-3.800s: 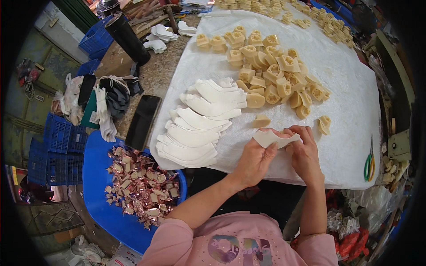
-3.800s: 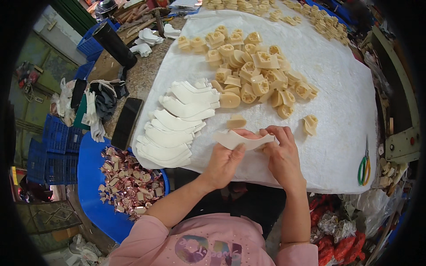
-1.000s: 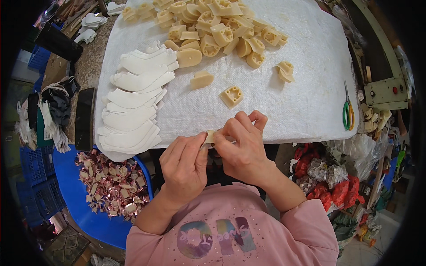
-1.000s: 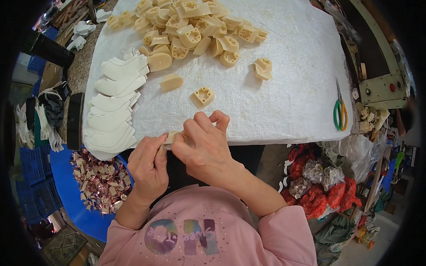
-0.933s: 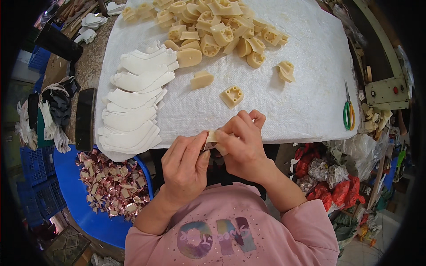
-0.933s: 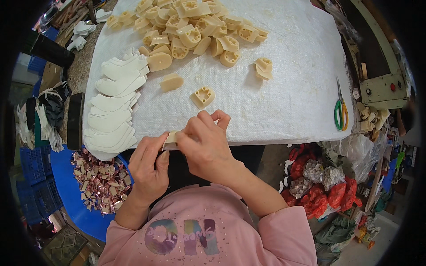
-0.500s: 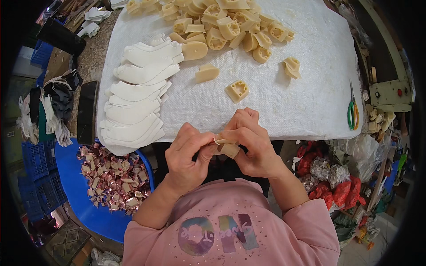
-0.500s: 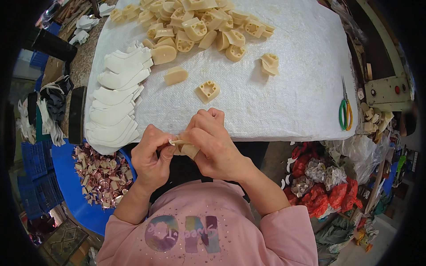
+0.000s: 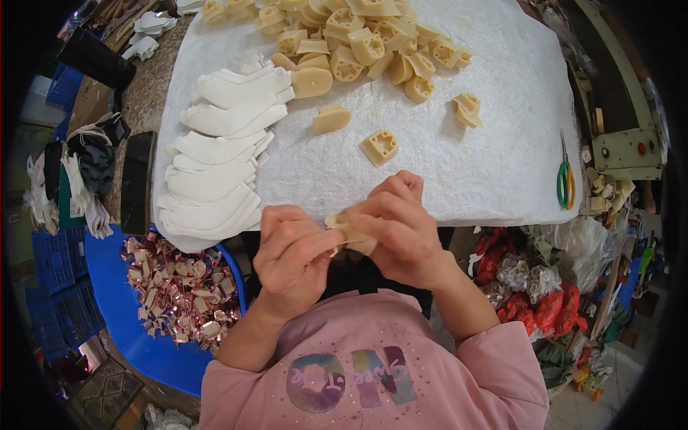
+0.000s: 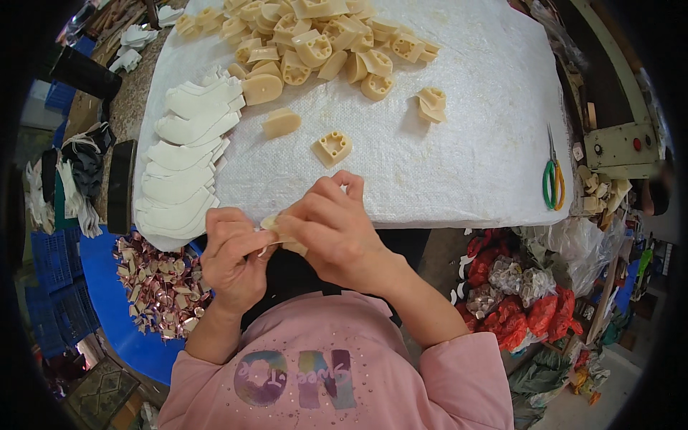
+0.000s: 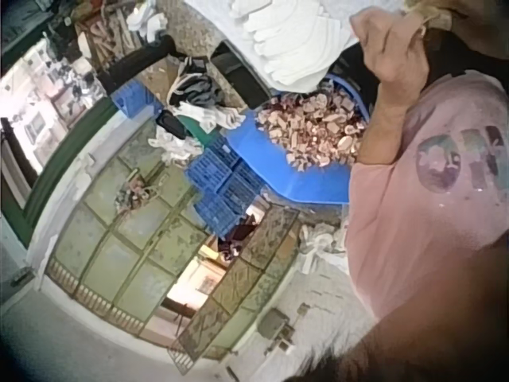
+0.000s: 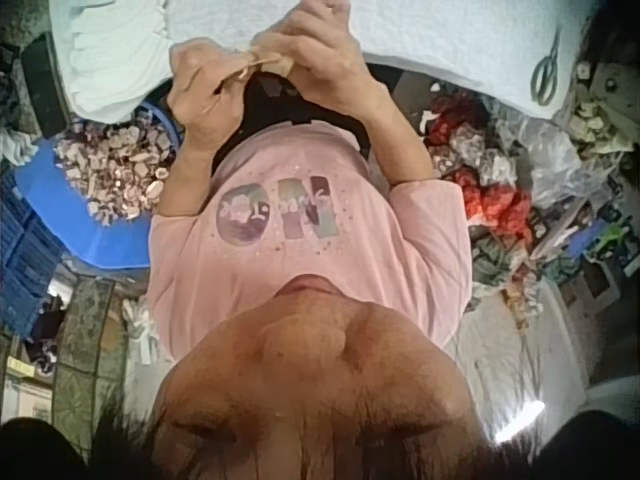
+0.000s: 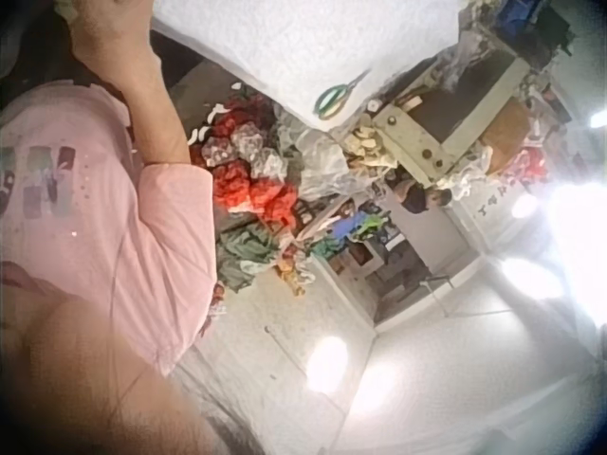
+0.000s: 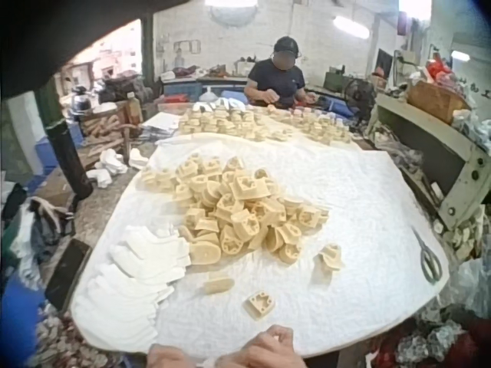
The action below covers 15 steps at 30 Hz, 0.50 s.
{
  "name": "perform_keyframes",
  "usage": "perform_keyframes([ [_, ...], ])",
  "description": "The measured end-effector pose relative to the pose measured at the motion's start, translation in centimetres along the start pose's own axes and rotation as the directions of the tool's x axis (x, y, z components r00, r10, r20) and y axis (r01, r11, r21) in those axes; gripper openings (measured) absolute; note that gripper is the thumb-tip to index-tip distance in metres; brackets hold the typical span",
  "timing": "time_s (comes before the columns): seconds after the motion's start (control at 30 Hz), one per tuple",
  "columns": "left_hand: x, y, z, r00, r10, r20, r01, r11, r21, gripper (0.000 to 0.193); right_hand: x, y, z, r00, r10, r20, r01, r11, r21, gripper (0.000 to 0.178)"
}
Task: Assembling shoe components by inserting white padding into tan base pieces and using scissors to trim.
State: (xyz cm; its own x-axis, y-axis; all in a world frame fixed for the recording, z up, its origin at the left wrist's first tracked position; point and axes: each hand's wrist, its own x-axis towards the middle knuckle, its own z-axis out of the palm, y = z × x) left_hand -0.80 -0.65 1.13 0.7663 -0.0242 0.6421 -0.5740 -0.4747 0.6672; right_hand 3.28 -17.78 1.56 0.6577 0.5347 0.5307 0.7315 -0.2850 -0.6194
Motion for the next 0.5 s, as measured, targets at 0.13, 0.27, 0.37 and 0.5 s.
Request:
perform_keyframes([
  [0.13, -0.2, -1.7, -0.9, 0.993, -0.07, -0.089, 0.072, 0.997, 0.01, 0.027, 1.5, -1.8, -0.7, 0.999, 0.034, -0.008, -0.034, 0.999, 0.008, 0.035],
  [0.27, -0.2, -1.5, -1.5, 0.99, -0.071, -0.118, 0.06, 0.994, -0.095, 0.028, -1.0, -1.2, 0.4, 0.936, 0.347, -0.054, -0.314, 0.894, 0.319, 0.026],
  [0.37, 0.3, -0.5, -0.5, 0.987, -0.047, -0.152, 0.018, 0.982, -0.187, 0.026, -2.8, -1.6, 2.0, 0.832, 0.554, -0.026, -0.408, 0.644, 0.647, 0.018],
  [0.5, -0.6, 0.5, 0.3, 0.991, -0.127, -0.051, 0.095, 0.902, -0.421, 0.024, -2.8, -2.3, 2.5, 0.706, 0.705, 0.066, -0.359, 0.277, 0.891, 0.024],
])
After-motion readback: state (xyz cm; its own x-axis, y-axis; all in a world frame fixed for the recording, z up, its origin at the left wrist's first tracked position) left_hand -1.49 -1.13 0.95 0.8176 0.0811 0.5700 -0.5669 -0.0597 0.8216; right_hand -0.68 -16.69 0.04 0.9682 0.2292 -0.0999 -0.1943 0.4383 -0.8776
